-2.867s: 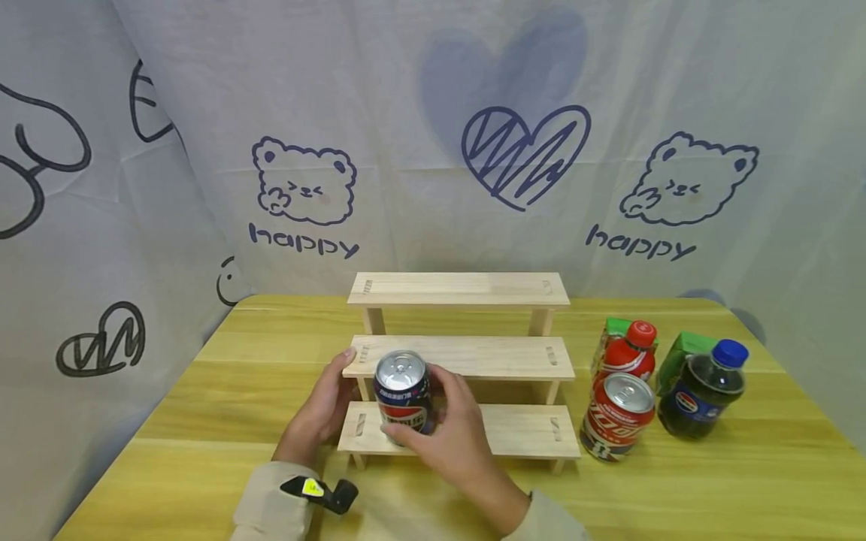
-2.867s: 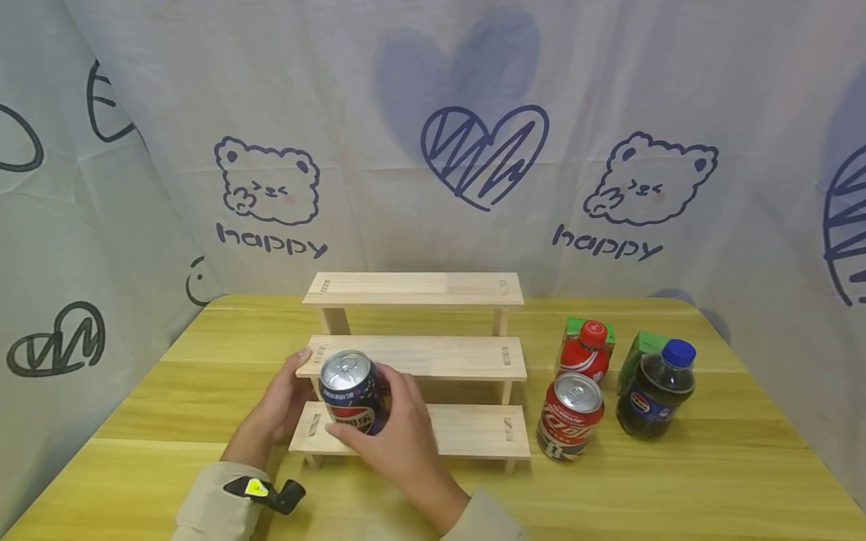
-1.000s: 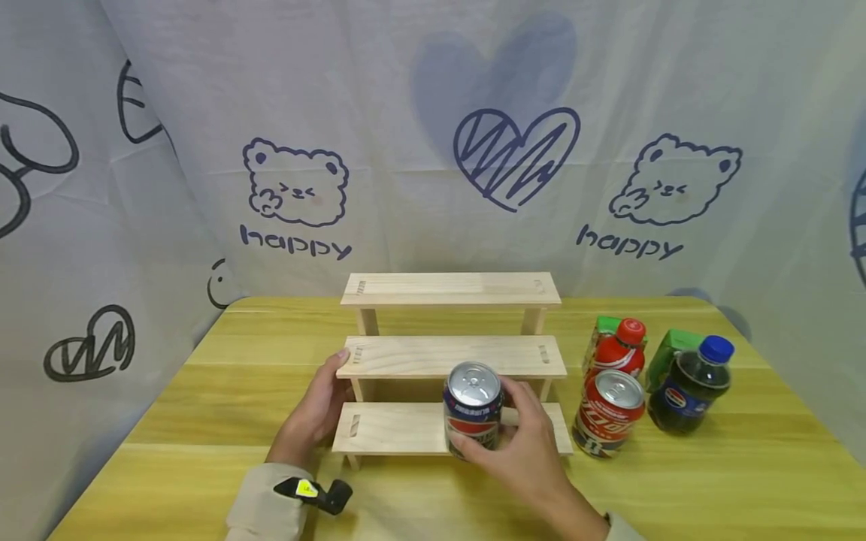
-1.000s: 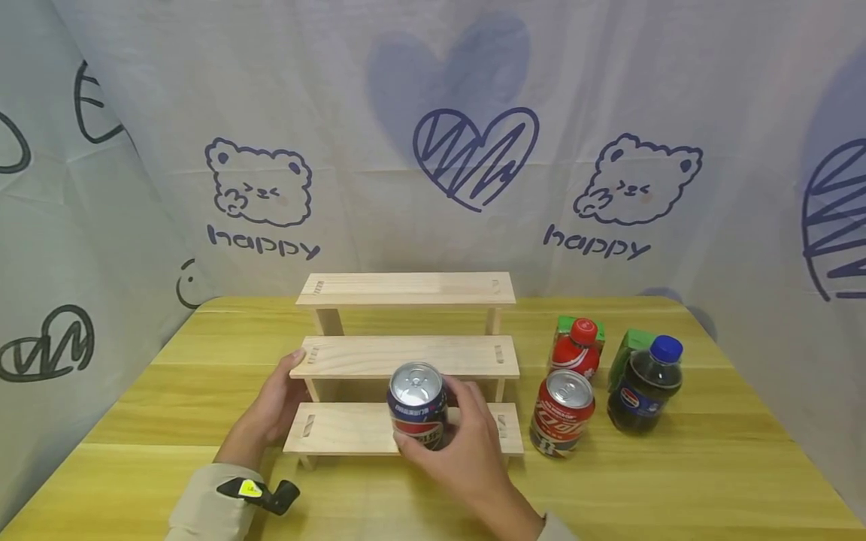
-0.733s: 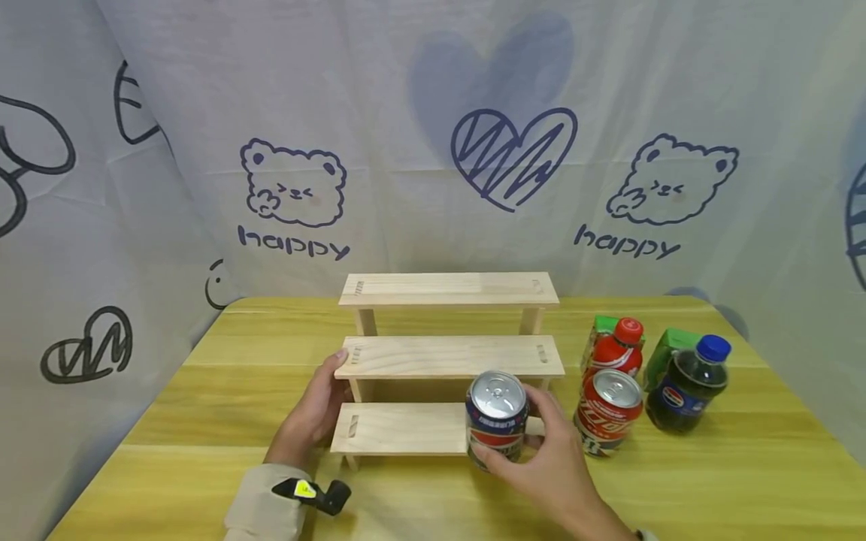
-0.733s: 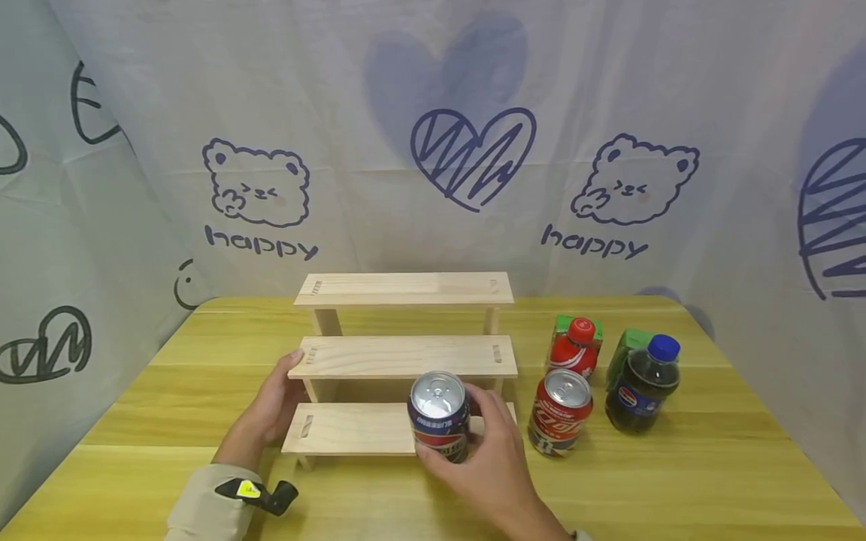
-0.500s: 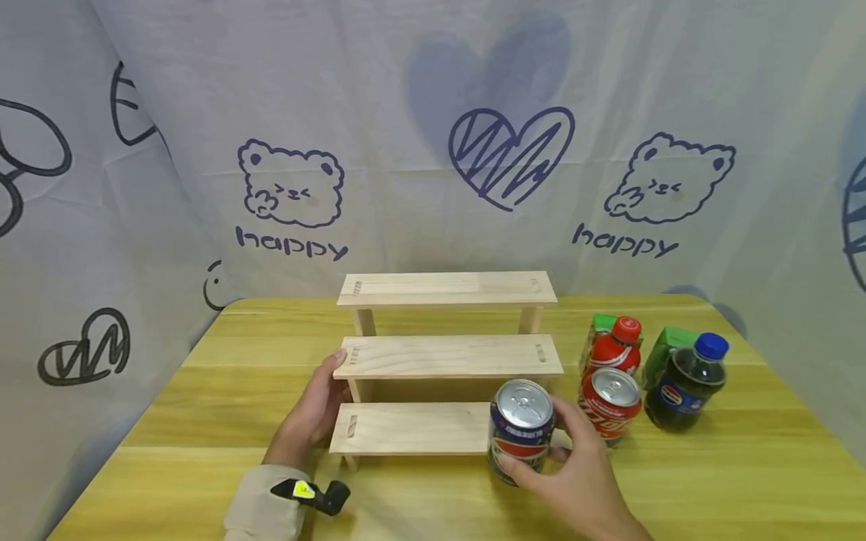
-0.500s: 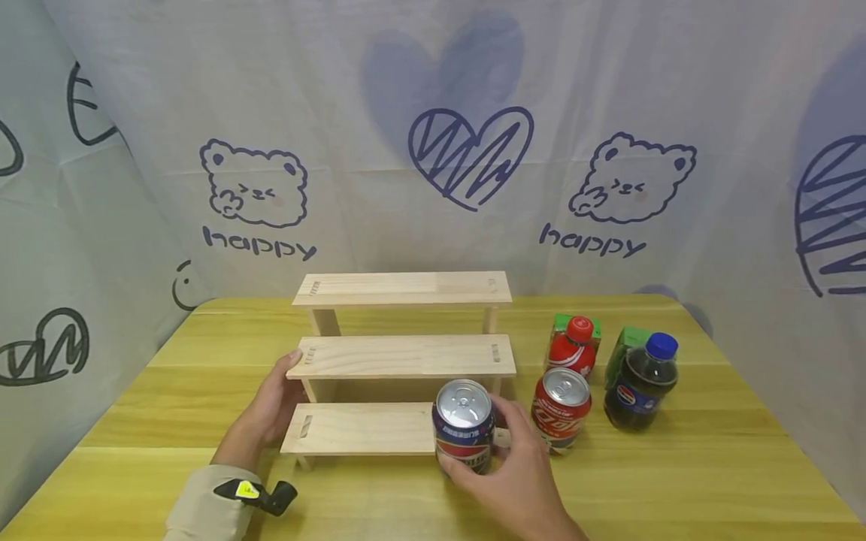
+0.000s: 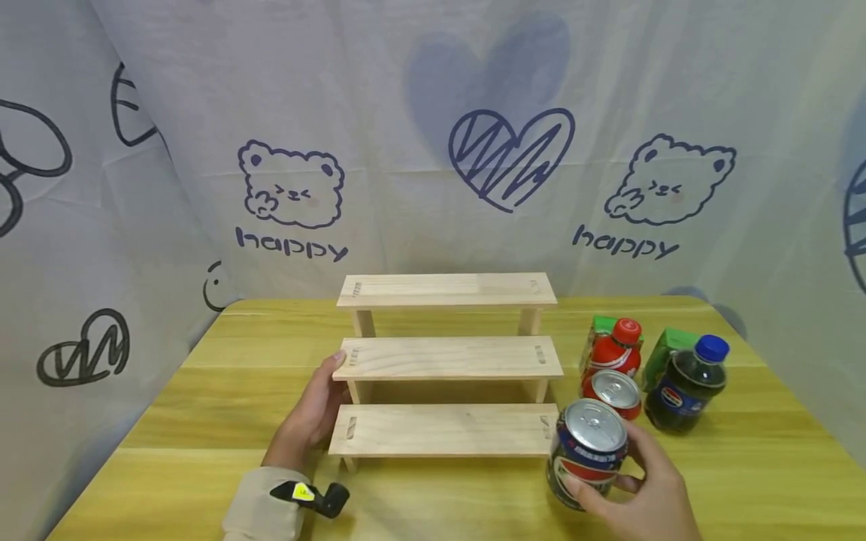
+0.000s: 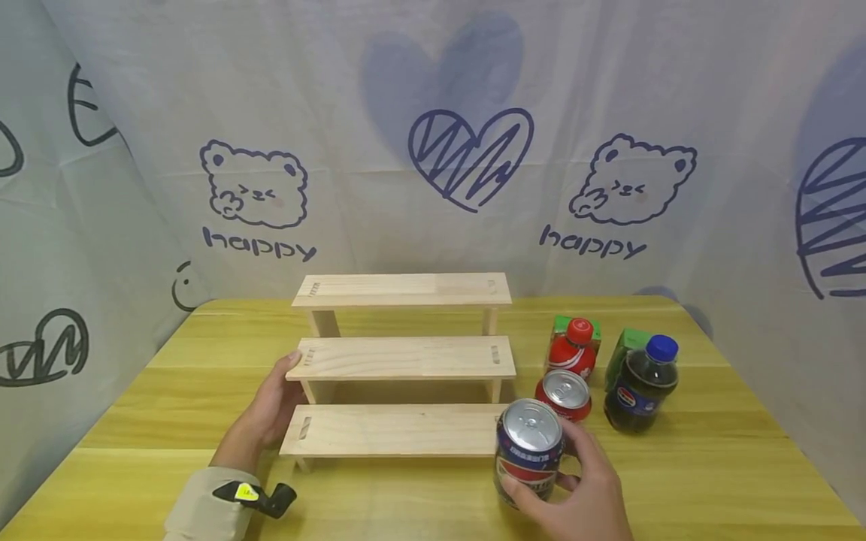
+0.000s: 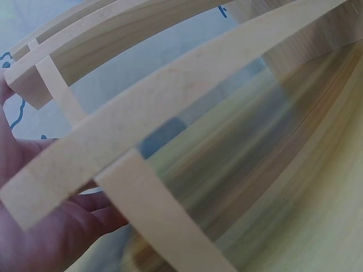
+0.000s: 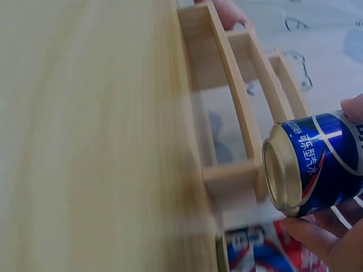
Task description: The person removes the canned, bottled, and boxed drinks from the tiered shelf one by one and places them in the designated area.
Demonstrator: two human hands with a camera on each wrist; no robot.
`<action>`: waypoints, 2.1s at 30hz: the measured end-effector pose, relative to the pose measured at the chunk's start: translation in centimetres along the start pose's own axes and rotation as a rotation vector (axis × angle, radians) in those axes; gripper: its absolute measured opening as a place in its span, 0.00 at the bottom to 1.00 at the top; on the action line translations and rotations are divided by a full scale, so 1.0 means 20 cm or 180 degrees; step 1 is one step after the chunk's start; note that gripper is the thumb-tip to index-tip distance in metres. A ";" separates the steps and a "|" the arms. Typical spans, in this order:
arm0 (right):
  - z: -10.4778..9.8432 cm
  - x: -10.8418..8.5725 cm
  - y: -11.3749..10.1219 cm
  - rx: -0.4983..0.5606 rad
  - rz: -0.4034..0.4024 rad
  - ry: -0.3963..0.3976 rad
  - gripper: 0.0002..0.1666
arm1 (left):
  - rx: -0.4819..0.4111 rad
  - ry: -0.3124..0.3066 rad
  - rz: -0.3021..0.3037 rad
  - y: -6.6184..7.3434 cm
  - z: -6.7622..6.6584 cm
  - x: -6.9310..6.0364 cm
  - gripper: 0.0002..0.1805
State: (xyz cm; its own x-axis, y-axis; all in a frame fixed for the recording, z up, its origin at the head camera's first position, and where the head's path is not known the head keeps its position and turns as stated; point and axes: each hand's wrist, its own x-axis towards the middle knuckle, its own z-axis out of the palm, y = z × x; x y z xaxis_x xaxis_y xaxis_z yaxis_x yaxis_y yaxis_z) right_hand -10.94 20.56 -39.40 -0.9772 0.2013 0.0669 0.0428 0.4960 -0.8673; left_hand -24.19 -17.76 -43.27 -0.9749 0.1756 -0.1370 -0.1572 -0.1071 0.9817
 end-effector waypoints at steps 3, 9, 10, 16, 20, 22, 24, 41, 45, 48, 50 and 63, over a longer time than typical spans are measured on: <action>-0.05 0.00 0.05 -0.0082 0.0232 0.0086 0.52 | 0.0093 0.0004 0.0047 0.00 0.00 0.00 0.38; -0.12 0.02 0.17 -0.0232 0.0567 0.0432 0.55 | 0.0087 0.0026 0.0024 -0.01 0.00 0.00 0.39; -0.14 0.03 0.19 -0.0252 0.0617 0.0495 0.55 | 0.0059 0.0017 0.0009 -0.01 0.00 0.00 0.38; -0.23 0.08 0.30 -0.0249 0.0851 0.0725 0.55 | -0.0049 -0.0033 -0.0049 0.00 0.01 0.00 0.35; -0.31 0.13 0.33 -0.0289 0.0939 0.0564 0.58 | -0.0059 -0.0007 -0.0066 0.00 0.01 0.00 0.35; -0.34 0.16 0.34 -0.0372 0.0968 0.0478 0.60 | -0.0066 0.0004 -0.0082 0.00 0.01 0.00 0.35; -0.36 0.19 0.35 -0.0452 0.0961 0.0434 0.61 | -0.0068 0.0013 -0.0084 0.00 0.01 0.00 0.35; -0.37 0.27 0.47 -0.0498 0.0363 0.0487 0.54 | -0.0061 0.0016 -0.0051 -0.08 -0.05 0.05 0.36; -0.37 0.28 0.50 -0.0487 0.0339 0.0493 0.55 | 0.0001 -0.0035 -0.0013 -0.09 -0.05 0.06 0.37; -0.37 0.29 0.52 -0.0447 0.0372 0.0424 0.57 | 0.0093 -0.0030 0.0048 -0.06 -0.03 0.04 0.39; -0.36 0.31 0.52 -0.0405 0.0387 0.0340 0.58 | 0.0088 0.0027 0.0034 -0.04 -0.01 0.03 0.40; -0.32 0.35 0.56 -0.0265 0.0491 0.0030 0.59 | 0.0030 0.0064 -0.0045 -0.03 -0.03 0.01 0.36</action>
State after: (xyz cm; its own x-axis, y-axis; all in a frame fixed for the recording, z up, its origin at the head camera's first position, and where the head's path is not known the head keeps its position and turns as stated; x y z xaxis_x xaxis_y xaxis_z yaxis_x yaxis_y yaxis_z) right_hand -15.88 32.88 -45.51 -0.9557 0.2883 -0.0588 0.2096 0.5268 -0.8238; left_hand -24.47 -18.29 -43.89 -0.9756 0.1572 -0.1535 -0.1697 -0.0956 0.9808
